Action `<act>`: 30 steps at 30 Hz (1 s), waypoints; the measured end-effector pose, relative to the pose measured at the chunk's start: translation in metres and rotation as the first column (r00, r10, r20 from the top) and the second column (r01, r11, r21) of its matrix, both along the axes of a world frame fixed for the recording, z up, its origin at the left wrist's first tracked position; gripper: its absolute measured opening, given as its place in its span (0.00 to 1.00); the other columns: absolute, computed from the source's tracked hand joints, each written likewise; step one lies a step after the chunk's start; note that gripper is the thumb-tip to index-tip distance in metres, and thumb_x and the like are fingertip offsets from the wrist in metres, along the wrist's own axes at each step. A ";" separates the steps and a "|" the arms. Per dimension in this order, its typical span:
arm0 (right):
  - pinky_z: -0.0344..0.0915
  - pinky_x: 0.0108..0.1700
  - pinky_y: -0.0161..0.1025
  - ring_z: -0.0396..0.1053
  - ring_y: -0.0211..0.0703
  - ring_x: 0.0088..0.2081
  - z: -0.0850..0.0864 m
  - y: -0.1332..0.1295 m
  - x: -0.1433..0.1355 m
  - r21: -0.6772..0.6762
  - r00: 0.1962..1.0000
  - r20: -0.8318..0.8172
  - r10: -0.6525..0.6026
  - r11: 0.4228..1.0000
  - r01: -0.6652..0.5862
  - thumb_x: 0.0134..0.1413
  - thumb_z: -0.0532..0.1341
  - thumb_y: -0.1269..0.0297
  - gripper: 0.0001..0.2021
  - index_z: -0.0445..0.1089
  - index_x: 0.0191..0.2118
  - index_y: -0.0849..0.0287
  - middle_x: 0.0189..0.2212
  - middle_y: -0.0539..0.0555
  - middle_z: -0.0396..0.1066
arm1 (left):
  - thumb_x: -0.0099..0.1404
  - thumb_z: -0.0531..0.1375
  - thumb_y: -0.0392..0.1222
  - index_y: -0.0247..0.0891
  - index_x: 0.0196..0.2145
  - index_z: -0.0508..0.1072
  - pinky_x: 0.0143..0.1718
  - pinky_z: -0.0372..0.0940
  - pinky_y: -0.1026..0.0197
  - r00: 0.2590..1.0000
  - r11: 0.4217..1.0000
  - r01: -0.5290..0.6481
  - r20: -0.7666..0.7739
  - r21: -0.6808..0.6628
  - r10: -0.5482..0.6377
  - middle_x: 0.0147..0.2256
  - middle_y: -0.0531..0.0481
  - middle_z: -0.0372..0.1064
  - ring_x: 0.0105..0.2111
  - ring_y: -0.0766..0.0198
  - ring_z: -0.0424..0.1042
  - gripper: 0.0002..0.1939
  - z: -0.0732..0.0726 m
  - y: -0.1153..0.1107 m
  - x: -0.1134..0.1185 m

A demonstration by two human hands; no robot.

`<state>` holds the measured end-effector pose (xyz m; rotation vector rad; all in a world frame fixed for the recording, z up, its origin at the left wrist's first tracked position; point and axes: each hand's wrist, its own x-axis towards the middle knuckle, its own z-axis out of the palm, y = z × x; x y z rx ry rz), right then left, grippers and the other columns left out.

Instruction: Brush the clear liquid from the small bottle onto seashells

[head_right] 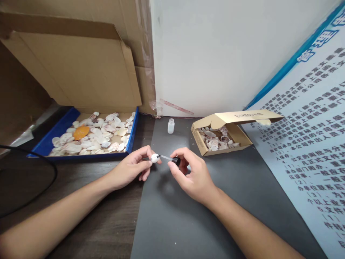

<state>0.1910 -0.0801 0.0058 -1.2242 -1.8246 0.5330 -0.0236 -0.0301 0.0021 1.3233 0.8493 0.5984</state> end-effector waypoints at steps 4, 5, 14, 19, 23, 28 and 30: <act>0.65 0.29 0.34 0.65 0.36 0.25 0.000 0.000 0.000 -0.018 1.000 0.002 0.020 1.000 -0.020 0.61 0.62 0.66 0.03 0.67 0.41 0.55 0.28 0.48 0.68 | 0.62 0.56 0.37 0.39 0.32 0.59 0.17 0.54 0.71 1.000 1.000 -0.022 0.021 -0.009 0.022 0.34 0.55 0.71 0.16 0.77 0.62 0.05 0.002 -0.001 0.001; 0.65 0.29 0.34 0.65 0.37 0.26 0.000 -0.001 0.000 -0.025 1.000 0.000 0.028 0.999 -0.028 0.61 0.62 0.66 0.04 0.68 0.41 0.55 0.28 0.48 0.69 | 0.62 0.56 0.37 0.39 0.32 0.59 0.17 0.54 0.71 0.999 0.999 -0.029 0.028 -0.015 0.030 0.36 0.54 0.72 0.16 0.78 0.63 0.06 0.002 -0.001 0.002; 0.65 0.28 0.33 0.65 0.37 0.26 0.001 -0.001 0.000 -0.044 0.998 0.008 0.060 0.997 -0.060 0.61 0.62 0.66 0.03 0.68 0.41 0.55 0.28 0.49 0.69 | 0.62 0.56 0.39 0.40 0.33 0.59 0.16 0.54 0.71 0.999 0.999 -0.036 0.006 -0.010 0.036 0.22 0.61 0.63 0.14 0.75 0.60 0.05 0.002 -0.001 0.002; 0.65 0.28 0.33 0.65 0.36 0.25 0.002 -0.001 -0.001 -0.039 0.998 0.011 0.064 0.997 -0.064 0.61 0.61 0.66 0.03 0.68 0.41 0.55 0.28 0.49 0.69 | 0.63 0.56 0.40 0.40 0.33 0.59 0.16 0.54 0.71 0.999 0.999 -0.032 0.002 -0.009 0.032 0.20 0.62 0.61 0.14 0.74 0.59 0.06 0.001 0.000 0.001; 0.65 0.28 0.34 0.65 0.37 0.25 0.001 -0.001 -0.001 -0.044 0.998 0.012 0.062 0.997 -0.062 0.61 0.62 0.66 0.03 0.68 0.40 0.55 0.28 0.49 0.69 | 0.63 0.58 0.41 0.41 0.33 0.59 0.16 0.54 0.71 1.000 1.000 -0.029 0.004 -0.005 0.029 0.21 0.61 0.62 0.14 0.74 0.60 0.07 0.000 0.001 0.002; 0.65 0.28 0.34 0.65 0.37 0.25 0.001 -0.001 -0.001 -0.048 0.998 0.013 0.069 0.997 -0.068 0.61 0.62 0.65 0.03 0.68 0.41 0.55 0.28 0.49 0.69 | 0.63 0.58 0.42 0.41 0.33 0.59 0.15 0.55 0.72 0.999 0.999 -0.033 0.005 -0.013 0.033 0.20 0.61 0.63 0.13 0.73 0.60 0.08 0.000 0.000 0.002; 0.65 0.28 0.34 0.65 0.37 0.25 0.001 -0.001 -0.001 -0.046 0.998 0.014 0.068 0.997 -0.067 0.61 0.61 0.66 0.03 0.68 0.41 0.55 0.28 0.49 0.69 | 0.63 0.59 0.42 0.41 0.34 0.60 0.15 0.55 0.72 1.000 1.000 -0.020 0.007 -0.015 0.020 0.18 0.61 0.63 0.13 0.73 0.60 0.08 0.000 0.000 0.001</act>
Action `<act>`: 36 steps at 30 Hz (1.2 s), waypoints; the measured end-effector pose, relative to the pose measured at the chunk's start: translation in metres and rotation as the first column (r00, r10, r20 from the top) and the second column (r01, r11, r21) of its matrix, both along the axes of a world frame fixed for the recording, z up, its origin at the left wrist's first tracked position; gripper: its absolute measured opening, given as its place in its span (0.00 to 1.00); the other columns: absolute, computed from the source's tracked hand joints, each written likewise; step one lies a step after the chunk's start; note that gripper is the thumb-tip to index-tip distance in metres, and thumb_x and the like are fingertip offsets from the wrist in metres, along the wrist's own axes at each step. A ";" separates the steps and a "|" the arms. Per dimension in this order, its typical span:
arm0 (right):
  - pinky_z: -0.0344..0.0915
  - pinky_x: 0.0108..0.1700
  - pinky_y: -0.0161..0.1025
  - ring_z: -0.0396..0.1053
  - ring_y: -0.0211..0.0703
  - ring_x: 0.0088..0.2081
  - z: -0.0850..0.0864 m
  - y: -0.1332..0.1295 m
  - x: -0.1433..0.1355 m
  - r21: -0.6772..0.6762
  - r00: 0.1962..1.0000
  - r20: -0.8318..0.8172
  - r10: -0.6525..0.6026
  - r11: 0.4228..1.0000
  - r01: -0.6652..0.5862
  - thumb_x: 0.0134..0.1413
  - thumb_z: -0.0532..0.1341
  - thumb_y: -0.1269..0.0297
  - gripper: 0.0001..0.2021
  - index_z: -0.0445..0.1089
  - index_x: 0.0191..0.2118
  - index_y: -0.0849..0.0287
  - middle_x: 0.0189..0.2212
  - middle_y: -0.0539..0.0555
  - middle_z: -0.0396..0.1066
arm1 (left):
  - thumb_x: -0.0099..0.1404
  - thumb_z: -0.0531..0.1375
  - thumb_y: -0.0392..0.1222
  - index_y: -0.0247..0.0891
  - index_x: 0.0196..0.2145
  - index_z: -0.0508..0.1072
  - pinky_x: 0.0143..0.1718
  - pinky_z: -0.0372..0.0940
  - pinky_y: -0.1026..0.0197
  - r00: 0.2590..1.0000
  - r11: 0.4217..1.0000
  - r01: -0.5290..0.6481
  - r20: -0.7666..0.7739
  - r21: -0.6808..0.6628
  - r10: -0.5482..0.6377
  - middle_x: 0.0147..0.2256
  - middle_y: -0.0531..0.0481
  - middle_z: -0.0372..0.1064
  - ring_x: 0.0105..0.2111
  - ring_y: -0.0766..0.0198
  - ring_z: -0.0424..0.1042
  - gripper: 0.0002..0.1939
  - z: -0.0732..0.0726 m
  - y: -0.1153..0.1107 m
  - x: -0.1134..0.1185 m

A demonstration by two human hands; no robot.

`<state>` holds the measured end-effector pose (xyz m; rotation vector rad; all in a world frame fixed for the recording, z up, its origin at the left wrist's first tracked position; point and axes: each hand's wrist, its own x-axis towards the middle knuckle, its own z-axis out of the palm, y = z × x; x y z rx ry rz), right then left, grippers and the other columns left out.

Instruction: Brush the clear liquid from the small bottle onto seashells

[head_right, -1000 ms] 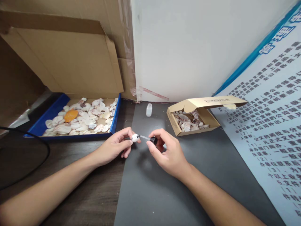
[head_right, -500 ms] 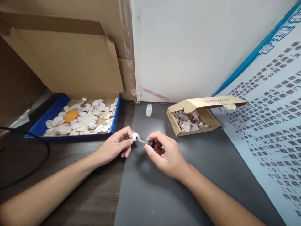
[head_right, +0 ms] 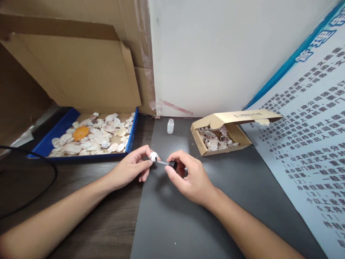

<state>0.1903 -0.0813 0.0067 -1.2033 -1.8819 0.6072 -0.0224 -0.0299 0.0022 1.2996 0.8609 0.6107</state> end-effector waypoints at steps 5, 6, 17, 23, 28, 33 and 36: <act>0.64 0.28 0.33 0.64 0.36 0.25 0.000 0.000 0.000 0.020 1.000 -0.002 -0.004 1.000 0.004 0.61 0.62 0.66 0.03 0.68 0.41 0.55 0.28 0.48 0.69 | 0.64 0.59 0.44 0.39 0.34 0.63 0.16 0.56 0.72 0.998 0.998 0.062 0.002 -0.006 -0.062 0.16 0.60 0.63 0.13 0.73 0.60 0.08 0.001 0.001 -0.002; 0.64 0.28 0.33 0.64 0.36 0.25 0.000 0.000 0.000 0.024 1.000 -0.005 -0.003 1.000 0.003 0.61 0.62 0.66 0.04 0.68 0.41 0.55 0.28 0.48 0.69 | 0.64 0.59 0.44 0.39 0.34 0.63 0.16 0.56 0.71 0.998 0.998 0.063 0.002 -0.003 -0.063 0.17 0.60 0.64 0.13 0.73 0.60 0.08 0.001 0.002 -0.002; 0.64 0.27 0.33 0.64 0.36 0.24 -0.002 0.000 0.000 0.015 1.000 -0.007 0.002 1.000 -0.002 0.61 0.62 0.66 0.04 0.68 0.42 0.55 0.27 0.48 0.68 | 0.63 0.59 0.43 0.39 0.33 0.62 0.16 0.58 0.71 0.997 0.997 0.074 0.016 0.005 -0.074 0.18 0.60 0.62 0.14 0.72 0.63 0.08 0.002 0.000 -0.003; 0.64 0.26 0.33 0.63 0.36 0.23 0.000 -0.001 -0.001 0.011 1.000 0.005 0.007 1.000 -0.007 0.61 0.62 0.66 0.04 0.68 0.41 0.55 0.24 0.47 0.66 | 0.62 0.59 0.41 0.39 0.32 0.59 0.16 0.58 0.71 0.997 0.997 0.071 0.029 -0.013 -0.070 0.39 0.48 0.77 0.15 0.77 0.66 0.09 0.003 0.001 -0.002; 0.64 0.27 0.32 0.64 0.35 0.23 0.001 0.000 -0.002 0.026 1.000 0.002 0.012 1.000 -0.012 0.61 0.62 0.67 0.04 0.68 0.41 0.55 0.25 0.46 0.67 | 0.61 0.57 0.39 0.38 0.32 0.59 0.16 0.58 0.72 0.996 0.996 0.081 0.037 -0.020 -0.081 0.42 0.45 0.78 0.15 0.78 0.66 0.08 0.004 0.000 -0.002; 0.64 0.27 0.32 0.63 0.35 0.23 0.001 0.001 -0.002 0.035 1.000 -0.002 0.016 0.999 -0.016 0.61 0.62 0.68 0.04 0.68 0.41 0.55 0.26 0.46 0.67 | 0.62 0.56 0.39 0.38 0.32 0.59 0.15 0.57 0.73 0.994 0.994 0.106 0.040 -0.029 -0.105 0.45 0.44 0.77 0.15 0.78 0.68 0.07 0.005 -0.001 -0.002; 0.63 0.27 0.31 0.63 0.34 0.23 0.002 0.000 -0.002 0.040 1.000 0.002 0.019 0.999 -0.019 0.61 0.62 0.69 0.04 0.68 0.41 0.55 0.26 0.46 0.67 | 0.61 0.57 0.39 0.39 0.32 0.58 0.15 0.57 0.73 0.994 0.994 0.101 0.038 -0.032 -0.099 0.45 0.43 0.78 0.15 0.78 0.67 0.07 0.005 -0.001 -0.001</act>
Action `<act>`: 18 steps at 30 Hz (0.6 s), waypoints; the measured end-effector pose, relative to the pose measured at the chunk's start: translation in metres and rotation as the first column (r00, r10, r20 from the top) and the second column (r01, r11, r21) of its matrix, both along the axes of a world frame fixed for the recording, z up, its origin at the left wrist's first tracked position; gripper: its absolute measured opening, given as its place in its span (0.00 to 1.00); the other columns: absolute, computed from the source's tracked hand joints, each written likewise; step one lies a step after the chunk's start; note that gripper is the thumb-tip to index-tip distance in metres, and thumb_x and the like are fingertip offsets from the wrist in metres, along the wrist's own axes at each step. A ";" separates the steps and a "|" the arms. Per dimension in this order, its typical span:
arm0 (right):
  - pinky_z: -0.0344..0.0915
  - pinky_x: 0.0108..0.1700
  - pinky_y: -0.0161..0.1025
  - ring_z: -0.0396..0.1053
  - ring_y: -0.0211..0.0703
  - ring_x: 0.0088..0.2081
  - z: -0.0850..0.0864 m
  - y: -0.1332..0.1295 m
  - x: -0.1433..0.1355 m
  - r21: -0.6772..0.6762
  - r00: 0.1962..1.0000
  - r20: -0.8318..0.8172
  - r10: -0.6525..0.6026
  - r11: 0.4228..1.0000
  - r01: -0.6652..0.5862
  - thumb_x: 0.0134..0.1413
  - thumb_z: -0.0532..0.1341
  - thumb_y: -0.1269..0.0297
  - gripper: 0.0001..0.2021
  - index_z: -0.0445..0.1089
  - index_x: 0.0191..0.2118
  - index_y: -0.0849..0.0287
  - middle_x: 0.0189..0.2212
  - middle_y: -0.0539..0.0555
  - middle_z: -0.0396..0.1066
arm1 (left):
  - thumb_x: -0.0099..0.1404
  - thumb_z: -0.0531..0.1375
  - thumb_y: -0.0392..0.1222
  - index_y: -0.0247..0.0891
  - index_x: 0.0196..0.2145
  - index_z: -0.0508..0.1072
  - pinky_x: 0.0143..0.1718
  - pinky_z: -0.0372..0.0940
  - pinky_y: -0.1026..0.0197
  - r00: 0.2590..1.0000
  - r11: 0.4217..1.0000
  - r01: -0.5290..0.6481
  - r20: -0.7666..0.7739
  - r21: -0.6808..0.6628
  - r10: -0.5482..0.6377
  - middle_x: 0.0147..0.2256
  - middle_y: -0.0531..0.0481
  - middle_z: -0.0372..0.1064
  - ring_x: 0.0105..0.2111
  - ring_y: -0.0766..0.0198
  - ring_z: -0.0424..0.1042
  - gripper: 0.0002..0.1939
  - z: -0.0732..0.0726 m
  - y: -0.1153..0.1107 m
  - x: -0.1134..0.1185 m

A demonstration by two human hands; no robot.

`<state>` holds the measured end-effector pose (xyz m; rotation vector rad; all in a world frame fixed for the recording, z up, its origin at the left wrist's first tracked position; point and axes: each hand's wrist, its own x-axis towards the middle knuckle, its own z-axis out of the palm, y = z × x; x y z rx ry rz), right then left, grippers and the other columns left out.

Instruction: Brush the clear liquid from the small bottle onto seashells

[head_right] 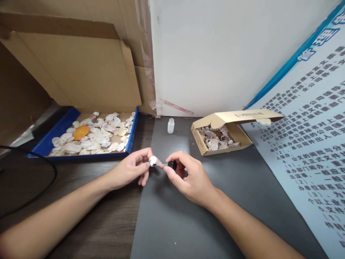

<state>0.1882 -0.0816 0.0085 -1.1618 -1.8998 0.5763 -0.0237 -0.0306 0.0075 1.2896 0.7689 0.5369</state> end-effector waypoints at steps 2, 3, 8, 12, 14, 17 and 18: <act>0.63 0.27 0.31 0.63 0.34 0.23 0.000 -0.001 0.000 0.000 1.000 0.003 0.003 1.000 -0.003 0.61 0.62 0.68 0.04 0.68 0.42 0.55 0.26 0.46 0.67 | 0.61 0.57 0.39 0.39 0.31 0.57 0.14 0.57 0.73 1.000 1.000 0.002 -0.004 -0.004 -0.002 0.44 0.43 0.78 0.15 0.78 0.67 0.08 0.000 0.000 0.000; 0.63 0.27 0.31 0.63 0.34 0.23 0.000 -0.001 0.001 0.001 1.000 0.005 0.003 1.000 -0.003 0.62 0.62 0.68 0.04 0.68 0.42 0.55 0.26 0.46 0.67 | 0.62 0.57 0.40 0.39 0.31 0.57 0.15 0.57 0.73 1.000 1.000 0.005 -0.008 -0.004 -0.005 0.44 0.43 0.78 0.15 0.78 0.67 0.09 0.000 0.000 0.000; 0.63 0.26 0.31 0.63 0.35 0.23 -0.001 -0.001 0.000 0.007 1.000 0.004 0.005 1.000 -0.005 0.62 0.62 0.66 0.03 0.68 0.41 0.55 0.26 0.47 0.67 | 0.60 0.57 0.36 0.39 0.31 0.56 0.15 0.57 0.73 1.000 1.000 0.017 -0.018 -0.007 -0.017 0.43 0.44 0.78 0.15 0.77 0.68 0.09 -0.001 -0.001 -0.001; 0.64 0.27 0.31 0.63 0.35 0.23 0.000 0.000 0.000 0.018 1.000 -0.005 -0.002 1.000 0.002 0.63 0.61 0.67 0.03 0.67 0.41 0.54 0.25 0.46 0.66 | 0.59 0.56 0.34 0.39 0.32 0.56 0.16 0.57 0.72 1.000 1.000 0.013 -0.025 -0.005 -0.013 0.44 0.45 0.78 0.15 0.77 0.68 0.08 -0.001 -0.001 0.000; 0.64 0.28 0.31 0.63 0.34 0.23 0.000 -0.001 0.000 0.029 1.000 -0.011 -0.004 1.000 0.004 0.63 0.60 0.67 0.03 0.67 0.42 0.54 0.25 0.45 0.66 | 0.59 0.56 0.34 0.39 0.32 0.56 0.16 0.57 0.72 1.000 1.000 0.012 -0.019 -0.005 -0.012 0.44 0.44 0.78 0.15 0.77 0.68 0.08 -0.002 -0.001 0.000; 0.64 0.27 0.30 0.63 0.34 0.23 0.000 -0.001 0.000 0.037 1.000 -0.013 -0.004 0.999 0.004 0.63 0.60 0.67 0.04 0.67 0.42 0.54 0.25 0.45 0.65 | 0.59 0.56 0.35 0.39 0.32 0.56 0.16 0.57 0.72 1.000 1.000 0.020 -0.006 -0.001 -0.020 0.44 0.44 0.77 0.16 0.77 0.68 0.08 -0.002 0.000 -0.001; 0.64 0.27 0.30 0.63 0.34 0.23 0.000 -0.001 0.000 0.036 1.000 -0.012 -0.005 0.999 0.006 0.63 0.61 0.67 0.04 0.67 0.42 0.54 0.25 0.45 0.65 | 0.59 0.56 0.35 0.39 0.32 0.57 0.16 0.57 0.72 1.000 1.000 0.023 -0.007 0.002 -0.023 0.44 0.44 0.77 0.16 0.77 0.68 0.08 -0.002 0.000 -0.001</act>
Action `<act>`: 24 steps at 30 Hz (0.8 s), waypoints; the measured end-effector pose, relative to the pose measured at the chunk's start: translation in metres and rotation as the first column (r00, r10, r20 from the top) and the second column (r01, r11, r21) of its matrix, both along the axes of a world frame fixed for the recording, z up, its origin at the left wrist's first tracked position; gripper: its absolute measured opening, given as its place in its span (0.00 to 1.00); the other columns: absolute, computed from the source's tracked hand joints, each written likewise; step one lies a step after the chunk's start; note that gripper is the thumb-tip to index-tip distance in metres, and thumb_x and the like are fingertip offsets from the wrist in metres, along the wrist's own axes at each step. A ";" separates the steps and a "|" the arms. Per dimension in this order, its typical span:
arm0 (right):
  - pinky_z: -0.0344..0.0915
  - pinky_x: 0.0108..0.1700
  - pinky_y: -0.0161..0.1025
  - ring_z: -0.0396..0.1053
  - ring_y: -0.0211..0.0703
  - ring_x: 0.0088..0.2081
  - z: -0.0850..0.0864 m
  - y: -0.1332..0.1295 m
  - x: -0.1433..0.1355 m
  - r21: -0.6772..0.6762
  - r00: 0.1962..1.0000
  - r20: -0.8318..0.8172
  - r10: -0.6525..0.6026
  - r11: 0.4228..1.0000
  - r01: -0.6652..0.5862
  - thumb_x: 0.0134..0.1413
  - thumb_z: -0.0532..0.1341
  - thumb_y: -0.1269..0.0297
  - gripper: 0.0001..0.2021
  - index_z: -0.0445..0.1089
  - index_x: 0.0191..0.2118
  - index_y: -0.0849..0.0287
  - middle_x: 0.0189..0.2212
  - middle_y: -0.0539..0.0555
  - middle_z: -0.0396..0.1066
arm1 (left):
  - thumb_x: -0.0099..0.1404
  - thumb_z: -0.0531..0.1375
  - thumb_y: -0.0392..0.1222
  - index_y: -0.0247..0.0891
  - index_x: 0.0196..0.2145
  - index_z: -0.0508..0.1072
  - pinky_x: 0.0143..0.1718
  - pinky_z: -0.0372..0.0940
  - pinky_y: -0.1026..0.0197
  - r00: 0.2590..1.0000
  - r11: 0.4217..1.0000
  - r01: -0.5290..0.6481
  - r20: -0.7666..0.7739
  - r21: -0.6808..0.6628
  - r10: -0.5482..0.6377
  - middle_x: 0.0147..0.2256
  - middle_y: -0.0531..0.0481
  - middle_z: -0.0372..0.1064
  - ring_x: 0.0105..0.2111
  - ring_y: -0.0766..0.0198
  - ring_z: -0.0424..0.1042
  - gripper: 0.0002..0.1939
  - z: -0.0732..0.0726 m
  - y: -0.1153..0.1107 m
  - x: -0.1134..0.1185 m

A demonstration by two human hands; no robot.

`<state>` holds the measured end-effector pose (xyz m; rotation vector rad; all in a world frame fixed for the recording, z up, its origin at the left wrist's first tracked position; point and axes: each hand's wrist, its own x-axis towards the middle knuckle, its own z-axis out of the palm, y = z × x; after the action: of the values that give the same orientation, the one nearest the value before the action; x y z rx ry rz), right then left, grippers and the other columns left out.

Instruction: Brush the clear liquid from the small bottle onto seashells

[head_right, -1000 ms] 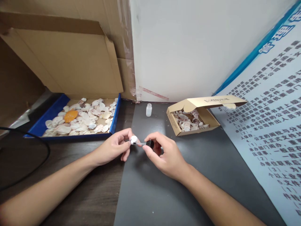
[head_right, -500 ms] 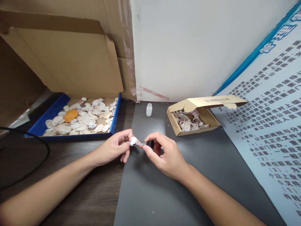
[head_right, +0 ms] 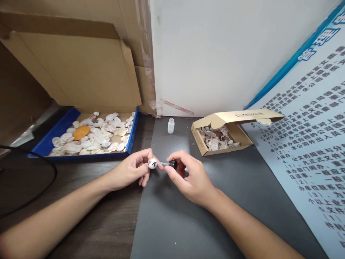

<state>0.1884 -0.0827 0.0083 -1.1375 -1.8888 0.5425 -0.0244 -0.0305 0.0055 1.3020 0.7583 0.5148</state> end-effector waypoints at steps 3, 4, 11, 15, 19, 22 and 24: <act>0.64 0.28 0.31 0.64 0.34 0.24 -0.001 0.000 0.000 -0.005 1.000 0.002 -0.003 1.000 0.003 0.63 0.61 0.67 0.04 0.67 0.42 0.54 0.26 0.45 0.66 | 0.61 0.55 0.37 0.38 0.33 0.59 0.16 0.58 0.72 1.000 1.000 0.002 -0.009 0.001 -0.002 0.44 0.44 0.77 0.16 0.77 0.68 0.05 0.000 0.001 0.000; 0.64 0.28 0.31 0.65 0.35 0.24 -0.002 0.000 0.000 -0.007 1.000 0.002 -0.002 1.000 0.002 0.63 0.61 0.67 0.04 0.67 0.42 0.54 0.26 0.46 0.67 | 0.61 0.55 0.38 0.37 0.33 0.60 0.17 0.59 0.72 1.000 1.000 0.001 -0.012 -0.001 -0.001 0.44 0.44 0.77 0.16 0.77 0.69 0.04 0.000 0.001 0.000; 0.64 0.29 0.31 0.65 0.34 0.25 -0.004 0.001 0.001 -0.009 1.000 0.001 -0.003 1.000 0.003 0.62 0.62 0.67 0.05 0.67 0.43 0.54 0.29 0.47 0.68 | 0.62 0.55 0.39 0.37 0.34 0.61 0.17 0.59 0.71 1.000 1.000 0.014 -0.009 -0.003 -0.014 0.43 0.44 0.76 0.17 0.77 0.69 0.05 0.000 0.001 -0.001; 0.64 0.28 0.31 0.65 0.35 0.25 -0.003 0.001 0.001 -0.022 1.000 0.003 0.004 1.000 -0.004 0.62 0.62 0.67 0.05 0.67 0.42 0.54 0.29 0.47 0.68 | 0.63 0.56 0.40 0.37 0.33 0.60 0.17 0.59 0.72 1.000 1.000 0.014 -0.016 0.004 -0.014 0.42 0.46 0.76 0.17 0.77 0.68 0.06 0.000 0.001 -0.001; 0.64 0.27 0.31 0.65 0.35 0.25 -0.001 0.001 0.001 -0.025 1.000 0.004 0.007 1.000 -0.007 0.62 0.62 0.67 0.04 0.67 0.42 0.54 0.29 0.47 0.68 | 0.63 0.57 0.41 0.38 0.33 0.59 0.17 0.59 0.71 1.000 1.000 0.007 -0.019 0.007 -0.007 0.42 0.48 0.73 0.17 0.76 0.68 0.08 0.000 0.001 0.000; 0.65 0.28 0.31 0.65 0.35 0.25 -0.001 0.000 0.001 -0.021 1.000 -0.001 -0.001 1.000 0.001 0.62 0.62 0.67 0.05 0.67 0.42 0.54 0.28 0.47 0.68 | 0.63 0.58 0.43 0.37 0.33 0.61 0.18 0.60 0.69 1.000 0.999 -0.010 -0.029 0.048 0.011 0.42 0.49 0.69 0.20 0.76 0.68 0.09 0.000 0.000 0.000; 0.65 0.29 0.31 0.65 0.34 0.25 -0.002 0.000 0.002 -0.019 1.000 -0.004 -0.006 1.000 0.006 0.61 0.62 0.67 0.05 0.67 0.42 0.54 0.28 0.46 0.68 | 0.63 0.59 0.44 0.37 0.33 0.63 0.19 0.60 0.69 0.999 0.996 -0.024 -0.045 0.092 0.028 0.37 0.52 0.66 0.21 0.75 0.65 0.09 0.000 0.000 0.000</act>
<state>0.1900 -0.0824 0.0067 -1.1531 -1.8794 0.5605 -0.0248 -0.0305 0.0053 1.3942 0.7991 0.5471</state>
